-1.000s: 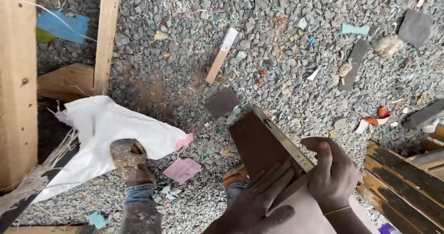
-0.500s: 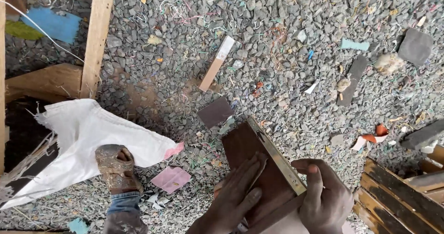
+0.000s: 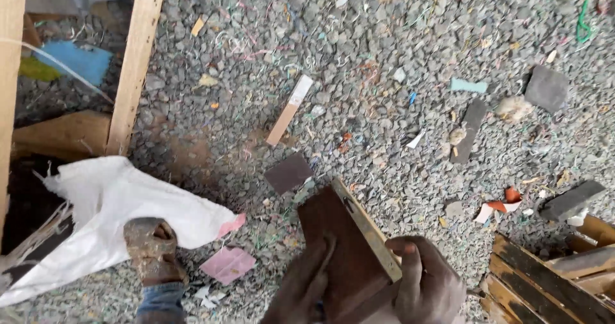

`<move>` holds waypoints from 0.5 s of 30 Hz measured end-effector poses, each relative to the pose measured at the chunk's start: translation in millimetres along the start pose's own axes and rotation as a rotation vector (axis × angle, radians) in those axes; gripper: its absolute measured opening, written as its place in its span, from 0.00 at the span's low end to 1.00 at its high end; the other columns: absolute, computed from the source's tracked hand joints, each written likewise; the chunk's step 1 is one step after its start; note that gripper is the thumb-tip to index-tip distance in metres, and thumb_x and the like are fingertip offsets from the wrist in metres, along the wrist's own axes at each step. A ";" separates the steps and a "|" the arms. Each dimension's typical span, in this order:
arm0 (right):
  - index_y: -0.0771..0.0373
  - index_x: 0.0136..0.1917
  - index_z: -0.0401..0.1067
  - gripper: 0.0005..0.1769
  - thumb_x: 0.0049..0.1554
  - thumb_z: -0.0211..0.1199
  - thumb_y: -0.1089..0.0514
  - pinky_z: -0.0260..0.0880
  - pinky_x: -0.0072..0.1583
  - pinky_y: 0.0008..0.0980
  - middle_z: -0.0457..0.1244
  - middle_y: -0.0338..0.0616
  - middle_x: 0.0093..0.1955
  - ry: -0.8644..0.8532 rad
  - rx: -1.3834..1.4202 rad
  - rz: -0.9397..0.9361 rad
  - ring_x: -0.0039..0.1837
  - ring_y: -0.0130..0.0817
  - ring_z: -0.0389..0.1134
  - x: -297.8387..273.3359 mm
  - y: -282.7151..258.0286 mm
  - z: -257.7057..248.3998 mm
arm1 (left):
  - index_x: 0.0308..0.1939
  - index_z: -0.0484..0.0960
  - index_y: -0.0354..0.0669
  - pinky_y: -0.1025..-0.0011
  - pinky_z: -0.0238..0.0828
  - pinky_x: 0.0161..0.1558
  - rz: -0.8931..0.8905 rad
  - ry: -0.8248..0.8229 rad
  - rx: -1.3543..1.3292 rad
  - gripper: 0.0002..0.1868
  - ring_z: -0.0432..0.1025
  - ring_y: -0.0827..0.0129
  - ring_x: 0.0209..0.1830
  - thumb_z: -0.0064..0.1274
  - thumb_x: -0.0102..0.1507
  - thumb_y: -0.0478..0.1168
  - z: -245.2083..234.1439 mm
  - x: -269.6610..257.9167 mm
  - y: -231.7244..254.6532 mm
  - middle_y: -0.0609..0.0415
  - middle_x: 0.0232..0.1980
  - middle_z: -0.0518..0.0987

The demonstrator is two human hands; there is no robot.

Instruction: The person sands the interior and edges of a brown wooden drawer using a pink sanding block. They then pour a liquid from a green bottle into a paint can and stir the dark contents with a wooden stick.

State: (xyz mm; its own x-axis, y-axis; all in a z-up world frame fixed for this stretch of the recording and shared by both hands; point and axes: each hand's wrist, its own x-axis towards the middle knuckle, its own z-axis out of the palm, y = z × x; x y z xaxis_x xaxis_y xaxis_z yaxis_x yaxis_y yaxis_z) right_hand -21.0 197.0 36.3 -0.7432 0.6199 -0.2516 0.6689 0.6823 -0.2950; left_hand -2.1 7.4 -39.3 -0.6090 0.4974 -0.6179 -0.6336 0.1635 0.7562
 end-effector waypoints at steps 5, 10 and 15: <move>0.44 0.41 0.80 0.29 0.64 0.38 0.38 0.59 0.32 0.27 0.73 0.23 0.41 -0.032 -0.020 -0.048 0.35 0.25 0.71 2.0 12.3 -0.2 | 0.82 0.38 0.53 0.43 0.42 0.70 0.212 -0.066 0.575 0.52 0.36 0.50 0.85 0.49 0.60 0.58 3.6 103.9 -161.4 0.48 0.86 0.38; 0.42 0.40 0.79 0.25 0.65 0.42 0.41 0.56 0.32 0.33 0.71 0.26 0.36 -0.062 -0.028 0.069 0.29 0.30 0.65 1.2 11.3 -1.9 | 0.78 0.61 0.53 0.66 0.41 0.78 -0.105 -0.022 0.151 0.30 0.49 0.66 0.83 0.30 0.72 0.53 2.0 24.6 -43.1 0.56 0.82 0.58; 0.44 0.41 0.79 0.23 0.65 0.42 0.47 0.62 0.41 0.40 0.69 0.31 0.39 -0.023 -0.010 0.122 0.41 0.38 0.70 -8.1 16.6 3.8 | 0.66 0.76 0.41 0.63 0.75 0.65 -0.125 -0.036 0.336 0.24 0.75 0.53 0.65 0.38 0.72 0.49 -44.2 13.3 -53.2 0.42 0.69 0.74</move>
State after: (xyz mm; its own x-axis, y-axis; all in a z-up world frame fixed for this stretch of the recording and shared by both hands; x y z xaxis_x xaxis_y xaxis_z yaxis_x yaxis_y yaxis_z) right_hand -3.8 201.8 29.9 -0.6563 0.6897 -0.3059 0.7544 0.6063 -0.2514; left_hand 2.4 -32.3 -97.3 -0.5161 0.4842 -0.7065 -0.5059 0.4933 0.7076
